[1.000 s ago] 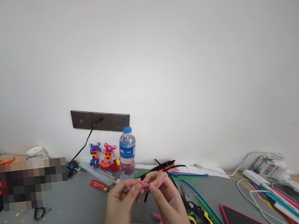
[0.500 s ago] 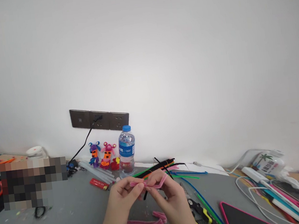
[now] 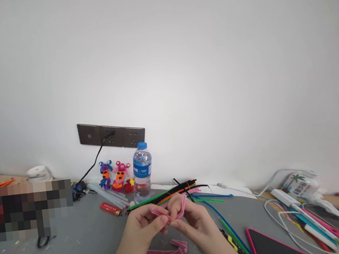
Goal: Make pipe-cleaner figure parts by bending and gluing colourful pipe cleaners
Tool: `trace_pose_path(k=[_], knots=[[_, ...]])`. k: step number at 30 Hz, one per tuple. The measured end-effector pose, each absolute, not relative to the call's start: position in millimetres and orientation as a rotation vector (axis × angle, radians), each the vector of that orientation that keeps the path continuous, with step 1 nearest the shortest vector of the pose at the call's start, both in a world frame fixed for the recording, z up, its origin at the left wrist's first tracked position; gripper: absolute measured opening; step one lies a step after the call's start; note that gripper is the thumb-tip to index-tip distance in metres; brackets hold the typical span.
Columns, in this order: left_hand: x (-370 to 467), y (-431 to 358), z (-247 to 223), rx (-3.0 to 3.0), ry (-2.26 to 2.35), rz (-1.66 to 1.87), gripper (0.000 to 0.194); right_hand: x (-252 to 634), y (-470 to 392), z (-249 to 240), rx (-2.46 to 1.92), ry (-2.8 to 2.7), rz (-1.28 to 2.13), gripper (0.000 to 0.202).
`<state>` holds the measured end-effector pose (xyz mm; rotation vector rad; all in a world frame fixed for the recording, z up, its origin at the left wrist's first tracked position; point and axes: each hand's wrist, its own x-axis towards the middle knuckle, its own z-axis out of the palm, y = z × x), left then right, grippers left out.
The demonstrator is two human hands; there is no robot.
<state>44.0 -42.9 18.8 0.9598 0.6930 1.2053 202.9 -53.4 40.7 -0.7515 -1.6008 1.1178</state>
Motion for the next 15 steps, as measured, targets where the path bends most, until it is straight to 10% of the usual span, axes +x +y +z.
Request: trace_pose_path(k=[15], knots=[[40.5,-44.6,29.3,0.893,0.622,1.103,0.026,200.2,-48.7,34.2,-0.718,-1.569,0.995,0.021]])
